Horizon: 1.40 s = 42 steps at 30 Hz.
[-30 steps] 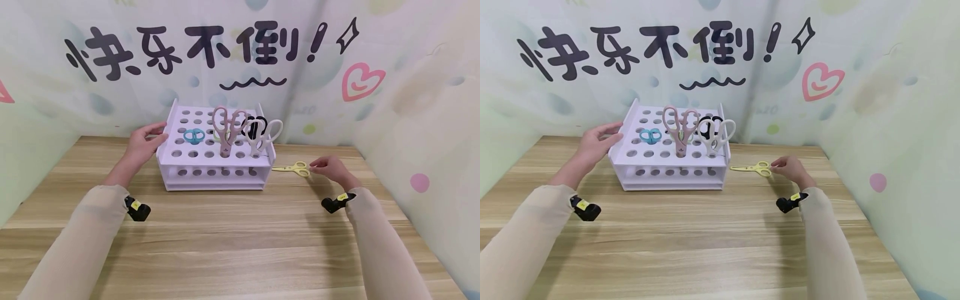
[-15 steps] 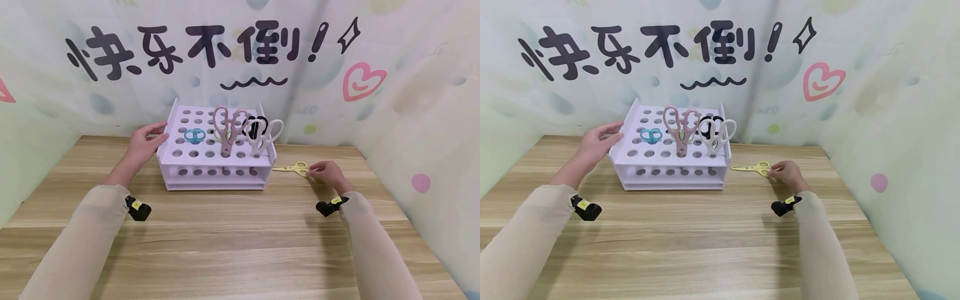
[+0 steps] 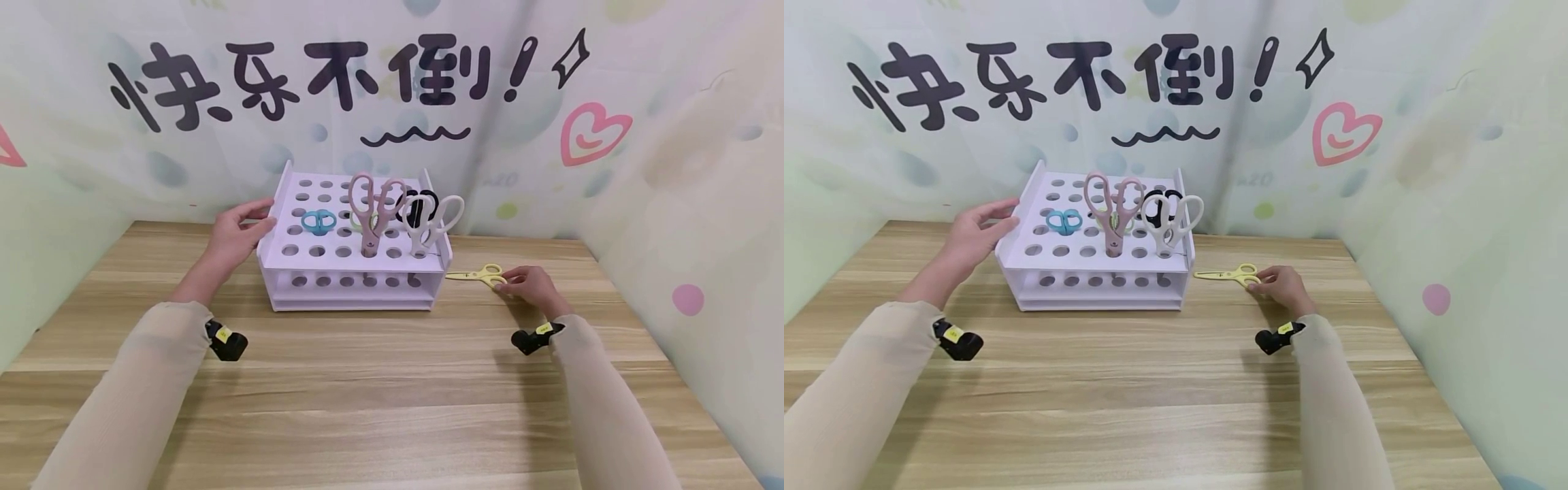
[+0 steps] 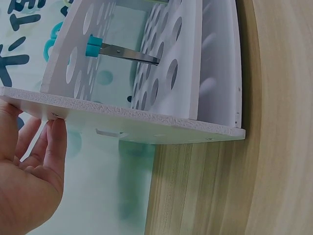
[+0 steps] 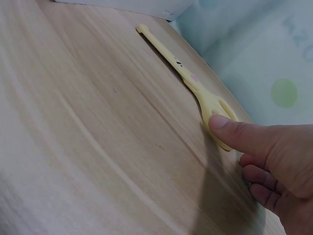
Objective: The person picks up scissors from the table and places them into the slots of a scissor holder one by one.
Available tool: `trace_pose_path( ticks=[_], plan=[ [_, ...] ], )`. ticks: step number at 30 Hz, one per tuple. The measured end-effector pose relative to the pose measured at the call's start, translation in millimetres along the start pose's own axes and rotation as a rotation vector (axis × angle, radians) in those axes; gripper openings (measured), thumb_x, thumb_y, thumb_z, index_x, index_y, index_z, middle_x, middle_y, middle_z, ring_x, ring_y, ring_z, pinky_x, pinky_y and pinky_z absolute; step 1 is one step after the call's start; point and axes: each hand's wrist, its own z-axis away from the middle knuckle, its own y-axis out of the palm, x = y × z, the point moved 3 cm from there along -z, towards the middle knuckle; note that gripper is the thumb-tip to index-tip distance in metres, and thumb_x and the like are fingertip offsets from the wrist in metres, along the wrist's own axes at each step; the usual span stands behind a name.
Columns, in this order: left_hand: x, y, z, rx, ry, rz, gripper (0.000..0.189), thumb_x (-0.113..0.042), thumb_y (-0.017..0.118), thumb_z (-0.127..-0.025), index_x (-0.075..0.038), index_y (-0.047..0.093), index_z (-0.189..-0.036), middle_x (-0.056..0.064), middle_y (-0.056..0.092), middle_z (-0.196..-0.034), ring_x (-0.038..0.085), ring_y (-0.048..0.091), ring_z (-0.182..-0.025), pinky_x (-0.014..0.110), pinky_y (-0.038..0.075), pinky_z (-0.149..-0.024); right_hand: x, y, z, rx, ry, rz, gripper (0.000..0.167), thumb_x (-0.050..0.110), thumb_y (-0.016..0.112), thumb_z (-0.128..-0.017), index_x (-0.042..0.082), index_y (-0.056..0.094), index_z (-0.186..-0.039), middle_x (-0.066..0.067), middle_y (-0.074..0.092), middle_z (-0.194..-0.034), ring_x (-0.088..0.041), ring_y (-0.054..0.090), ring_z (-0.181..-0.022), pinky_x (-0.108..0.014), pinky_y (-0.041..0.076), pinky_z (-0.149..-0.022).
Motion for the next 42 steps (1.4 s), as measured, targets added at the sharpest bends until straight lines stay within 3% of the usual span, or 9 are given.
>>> trace_pose_path(
  ticks=[9,20,42],
  plan=[
    [0.5,0.0,0.0,0.007,-0.005,0.006,0.049,-0.025,0.056,-0.091,-0.009,0.044,-0.137,0.012,0.048,-0.120,0.019,0.051,-0.103,0.012,0.045,-0.072,-2.0,4.6,-2.9,-0.029,-0.015,0.021,0.045,0.024,0.072,-0.080,-0.005,0.061,-0.112,-0.021,0.061,-0.102,-0.029,0.053,-0.093,-0.028,0.042,-0.071],
    [0.0,-0.8,0.7,0.011,-0.051,-0.003,0.049,-0.028,0.055,-0.091,-0.013,0.044,-0.137,0.012,0.046,-0.126,0.023,0.048,-0.108,0.012,0.045,-0.070,-4.8,4.0,-6.3,-0.040,-0.036,-0.003,0.040,0.019,0.075,-0.077,-0.007,0.062,-0.104,-0.009,0.063,-0.087,-0.016,0.050,-0.077,-0.023,0.041,-0.065],
    [0.8,-0.2,0.9,0.024,-0.055,0.013,0.050,-0.028,0.054,-0.092,-0.013,0.043,-0.138,0.012,0.044,-0.126,0.021,0.048,-0.107,0.013,0.046,-0.071,-2.9,4.5,-6.1,-0.023,-0.101,-0.007,0.035,0.014,0.077,-0.075,-0.005,0.052,-0.091,-0.004,0.056,-0.075,-0.015,0.046,-0.071,-0.026,0.038,-0.064]
  ],
)
